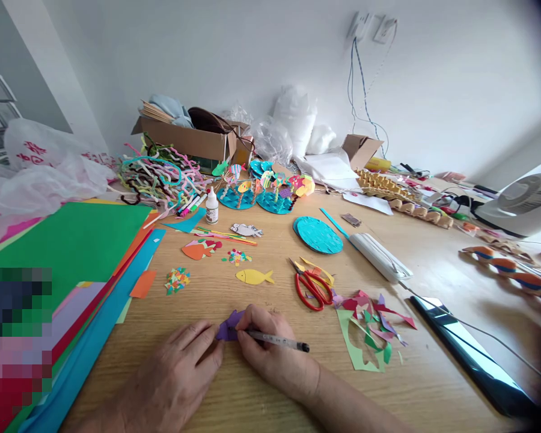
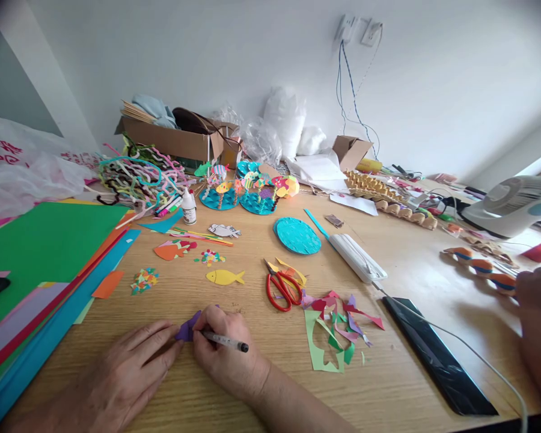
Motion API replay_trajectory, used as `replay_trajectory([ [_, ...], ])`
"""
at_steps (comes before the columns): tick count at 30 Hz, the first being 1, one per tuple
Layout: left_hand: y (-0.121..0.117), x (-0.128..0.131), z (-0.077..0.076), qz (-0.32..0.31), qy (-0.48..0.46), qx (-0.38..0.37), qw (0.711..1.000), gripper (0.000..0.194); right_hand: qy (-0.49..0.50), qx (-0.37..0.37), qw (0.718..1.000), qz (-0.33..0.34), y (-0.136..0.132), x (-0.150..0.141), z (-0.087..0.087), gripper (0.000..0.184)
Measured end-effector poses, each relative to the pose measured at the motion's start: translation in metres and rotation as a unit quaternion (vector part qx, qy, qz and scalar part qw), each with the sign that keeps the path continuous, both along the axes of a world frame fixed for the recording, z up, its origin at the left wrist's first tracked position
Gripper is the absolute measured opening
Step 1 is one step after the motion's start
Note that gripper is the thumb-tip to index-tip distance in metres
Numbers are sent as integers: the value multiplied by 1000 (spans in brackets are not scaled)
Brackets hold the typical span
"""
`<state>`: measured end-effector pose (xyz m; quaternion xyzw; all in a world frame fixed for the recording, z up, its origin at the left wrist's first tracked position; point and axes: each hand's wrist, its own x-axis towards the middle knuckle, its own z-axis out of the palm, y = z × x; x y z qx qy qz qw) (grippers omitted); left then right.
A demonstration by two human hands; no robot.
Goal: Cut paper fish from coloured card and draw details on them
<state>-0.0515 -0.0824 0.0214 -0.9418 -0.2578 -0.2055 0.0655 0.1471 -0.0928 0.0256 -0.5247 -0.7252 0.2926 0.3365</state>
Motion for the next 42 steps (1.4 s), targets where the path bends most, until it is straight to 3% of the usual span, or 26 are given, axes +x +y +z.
replay_trajectory([
  [7, -2, 1, -10, 10, -34, 9, 999, 33, 14, 25, 999, 34, 0, 3, 1, 13],
  [18, 1, -2, 0, -10, 10, -7, 1000, 34, 57, -1, 998, 24, -2, 4, -1, 11],
  [26, 0, -1, 5, -13, -17, 3, 1000, 35, 34, 13, 999, 37, 1, 3, -1, 9],
  [33, -1, -2, -1, 2, -41, 6, 999, 36, 6, 0, 1000, 30, -1, 1, 0, 11],
  [42, 1, -2, 5, -14, -11, 31, 999, 34, -7, -11, 1000, 28, 1, 1, 1, 10],
])
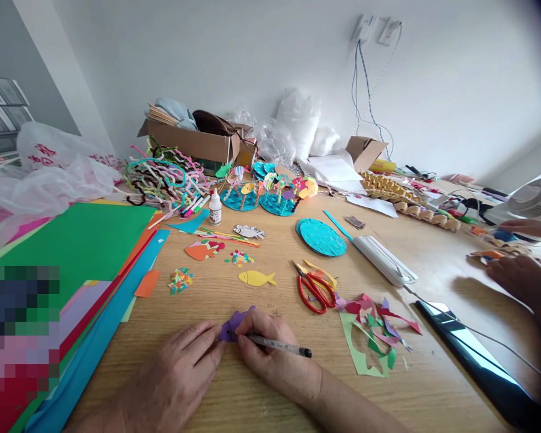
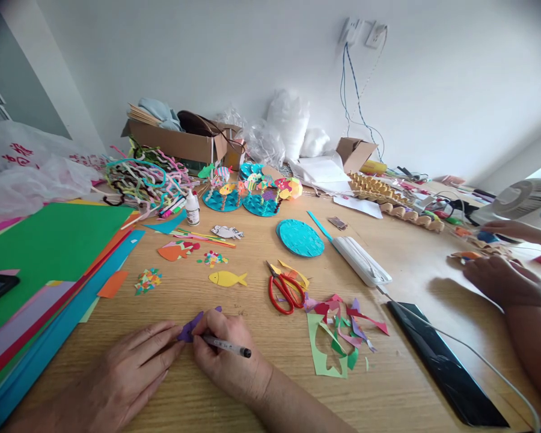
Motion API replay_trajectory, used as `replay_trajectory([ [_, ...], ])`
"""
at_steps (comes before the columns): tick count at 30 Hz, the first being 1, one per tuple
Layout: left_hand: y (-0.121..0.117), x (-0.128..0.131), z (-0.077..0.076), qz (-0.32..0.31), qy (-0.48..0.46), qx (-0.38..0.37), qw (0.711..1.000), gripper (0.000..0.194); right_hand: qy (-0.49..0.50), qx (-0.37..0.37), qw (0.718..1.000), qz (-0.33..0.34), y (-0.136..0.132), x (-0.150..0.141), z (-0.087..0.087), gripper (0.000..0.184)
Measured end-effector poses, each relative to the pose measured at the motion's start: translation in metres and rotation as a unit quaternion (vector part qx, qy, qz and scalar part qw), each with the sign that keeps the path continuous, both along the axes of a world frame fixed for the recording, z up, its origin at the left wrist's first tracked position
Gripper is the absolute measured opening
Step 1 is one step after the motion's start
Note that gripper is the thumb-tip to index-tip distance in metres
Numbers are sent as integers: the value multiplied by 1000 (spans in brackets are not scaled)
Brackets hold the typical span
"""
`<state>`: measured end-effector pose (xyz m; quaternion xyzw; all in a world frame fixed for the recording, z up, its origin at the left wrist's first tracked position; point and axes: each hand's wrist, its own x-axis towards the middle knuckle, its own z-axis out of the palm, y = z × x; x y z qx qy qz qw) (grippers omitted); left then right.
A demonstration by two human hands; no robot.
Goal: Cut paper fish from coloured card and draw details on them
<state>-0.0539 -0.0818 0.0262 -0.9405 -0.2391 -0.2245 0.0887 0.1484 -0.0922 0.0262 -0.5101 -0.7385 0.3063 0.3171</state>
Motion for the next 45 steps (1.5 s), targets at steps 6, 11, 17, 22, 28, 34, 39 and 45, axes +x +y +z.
replay_trajectory([
  [6, -1, 0, 0, 3, 10, -2, 1000, 36, 12, 3, 1000, 3, -1, -1, 0, 11],
  [11, -1, 0, 0, 2, 4, -3, 1000, 36, 9, 6, 1000, 7, -1, -1, -1, 11],
  [17, 1, 0, -3, 1, 0, -1, 1000, 33, 10, 5, 1000, 8, -1, 0, -1, 11],
  [22, 0, -1, -2, -4, 15, -18, 1000, 35, 7, 4, 1000, 4, -1, 0, -1, 11],
  [28, -1, 0, -1, 4, 11, -10, 1000, 37, 13, 9, 1000, 7, 0, 0, -1, 12],
  [34, 1, -2, -3, 0, 14, -21, 1000, 34, 4, 7, 1000, 8, -1, 0, -2, 12],
  [39, 0, -1, -3, 0, 9, -21, 1000, 32, 2, 7, 1000, 9, -1, 0, -2, 11],
  [45, -1, -1, -1, -2, 16, -17, 1000, 35, 11, 11, 1000, 10, 0, -1, -1, 12],
])
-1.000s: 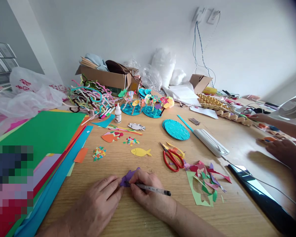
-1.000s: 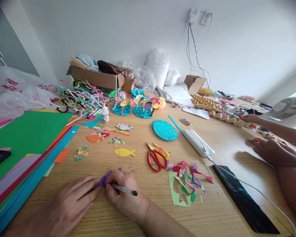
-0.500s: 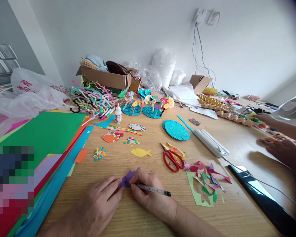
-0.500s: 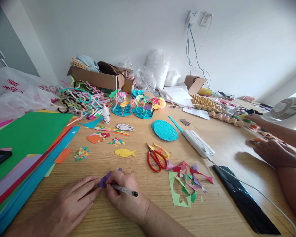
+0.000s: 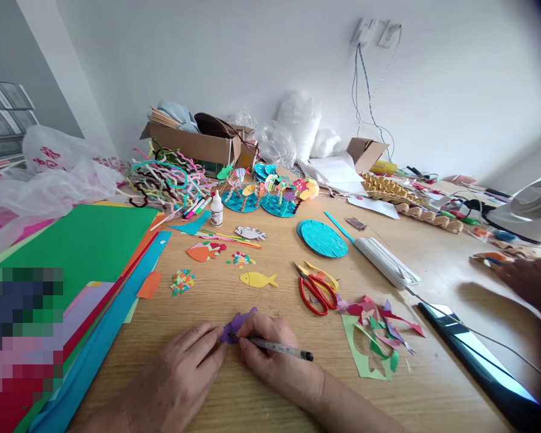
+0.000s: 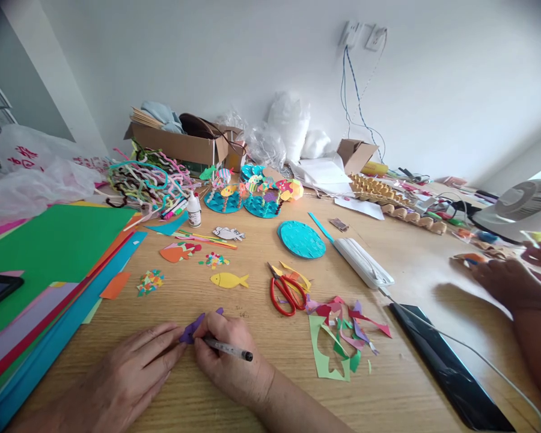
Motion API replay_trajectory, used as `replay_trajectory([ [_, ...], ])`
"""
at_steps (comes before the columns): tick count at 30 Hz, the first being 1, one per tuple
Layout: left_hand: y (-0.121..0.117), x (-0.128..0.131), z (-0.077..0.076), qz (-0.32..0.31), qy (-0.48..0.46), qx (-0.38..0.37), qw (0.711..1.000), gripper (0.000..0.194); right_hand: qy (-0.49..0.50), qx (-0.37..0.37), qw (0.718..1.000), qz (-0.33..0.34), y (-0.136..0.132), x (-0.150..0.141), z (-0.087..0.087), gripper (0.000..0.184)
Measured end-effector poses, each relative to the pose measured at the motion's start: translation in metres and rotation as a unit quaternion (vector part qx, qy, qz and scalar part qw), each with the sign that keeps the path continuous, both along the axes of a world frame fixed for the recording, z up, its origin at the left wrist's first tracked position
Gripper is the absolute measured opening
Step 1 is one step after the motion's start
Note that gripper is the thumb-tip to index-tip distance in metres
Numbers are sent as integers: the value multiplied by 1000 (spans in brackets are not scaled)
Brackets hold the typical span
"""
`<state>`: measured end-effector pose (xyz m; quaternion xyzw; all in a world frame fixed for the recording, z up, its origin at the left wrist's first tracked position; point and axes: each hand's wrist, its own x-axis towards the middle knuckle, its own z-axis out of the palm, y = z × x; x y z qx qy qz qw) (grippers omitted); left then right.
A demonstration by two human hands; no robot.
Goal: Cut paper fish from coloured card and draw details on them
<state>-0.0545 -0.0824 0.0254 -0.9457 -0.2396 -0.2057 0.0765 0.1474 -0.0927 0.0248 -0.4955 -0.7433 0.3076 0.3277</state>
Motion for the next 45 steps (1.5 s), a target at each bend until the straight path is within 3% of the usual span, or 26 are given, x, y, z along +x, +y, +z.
replay_trajectory([
  [45, 0, 1, -4, 10, -9, 10, 1000, 39, 12, -5, 1000, -6, 1, 0, -6, 11],
])
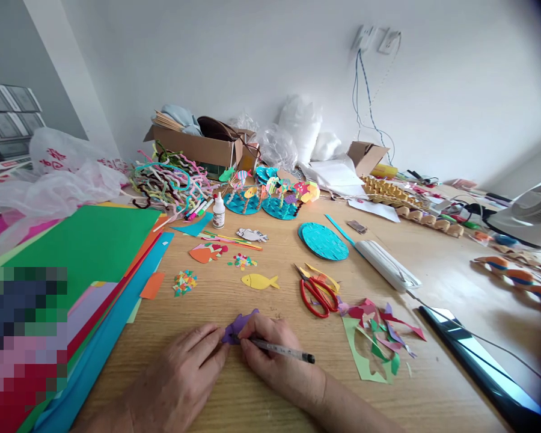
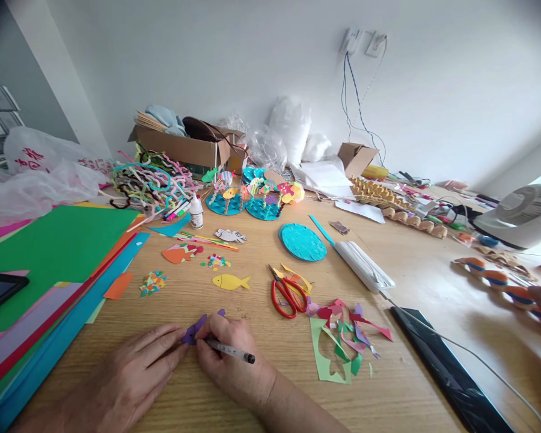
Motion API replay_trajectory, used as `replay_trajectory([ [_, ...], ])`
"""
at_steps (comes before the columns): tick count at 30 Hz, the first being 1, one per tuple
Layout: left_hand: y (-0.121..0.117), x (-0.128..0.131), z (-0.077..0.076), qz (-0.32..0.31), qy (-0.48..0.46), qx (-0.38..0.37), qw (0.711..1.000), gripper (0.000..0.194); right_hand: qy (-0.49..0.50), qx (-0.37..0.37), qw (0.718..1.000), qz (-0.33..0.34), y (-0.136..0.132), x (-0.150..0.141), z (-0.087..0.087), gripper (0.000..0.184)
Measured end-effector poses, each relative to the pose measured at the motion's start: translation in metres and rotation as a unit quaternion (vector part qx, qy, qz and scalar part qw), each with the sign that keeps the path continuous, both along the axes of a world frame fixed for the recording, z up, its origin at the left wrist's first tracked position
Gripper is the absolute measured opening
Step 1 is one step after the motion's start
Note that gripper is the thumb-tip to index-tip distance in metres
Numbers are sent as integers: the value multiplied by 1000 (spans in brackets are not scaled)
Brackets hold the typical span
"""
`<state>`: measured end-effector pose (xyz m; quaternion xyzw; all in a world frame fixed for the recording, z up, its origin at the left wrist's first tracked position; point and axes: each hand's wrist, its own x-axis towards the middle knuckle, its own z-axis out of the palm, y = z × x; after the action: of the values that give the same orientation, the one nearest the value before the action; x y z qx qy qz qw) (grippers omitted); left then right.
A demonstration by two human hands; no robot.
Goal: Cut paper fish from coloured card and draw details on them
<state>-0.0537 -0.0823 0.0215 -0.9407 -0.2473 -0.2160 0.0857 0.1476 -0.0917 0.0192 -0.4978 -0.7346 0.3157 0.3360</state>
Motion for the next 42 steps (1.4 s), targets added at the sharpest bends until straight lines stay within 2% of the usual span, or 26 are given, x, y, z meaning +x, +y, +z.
replay_trajectory([
  [15, -1, -3, -4, 2, 16, 5, 1000, 39, -4, -1, 1000, 3, -1, -1, 3, 13],
  [19, 0, -3, -5, 6, 17, 14, 1000, 40, -32, 4, 999, -3, -2, -1, 2, 12],
  [28, -1, -4, 6, -2, 14, 18, 1000, 35, -29, -7, 1000, -5, -2, 0, 5, 12],
  [36, 1, -4, -4, 9, 33, 14, 999, 35, -38, -4, 999, -7, -1, 0, 4, 12],
  [42, 0, -2, 0, 8, 13, 36, 999, 37, -36, -6, 999, -7, -1, 0, 4, 12],
])
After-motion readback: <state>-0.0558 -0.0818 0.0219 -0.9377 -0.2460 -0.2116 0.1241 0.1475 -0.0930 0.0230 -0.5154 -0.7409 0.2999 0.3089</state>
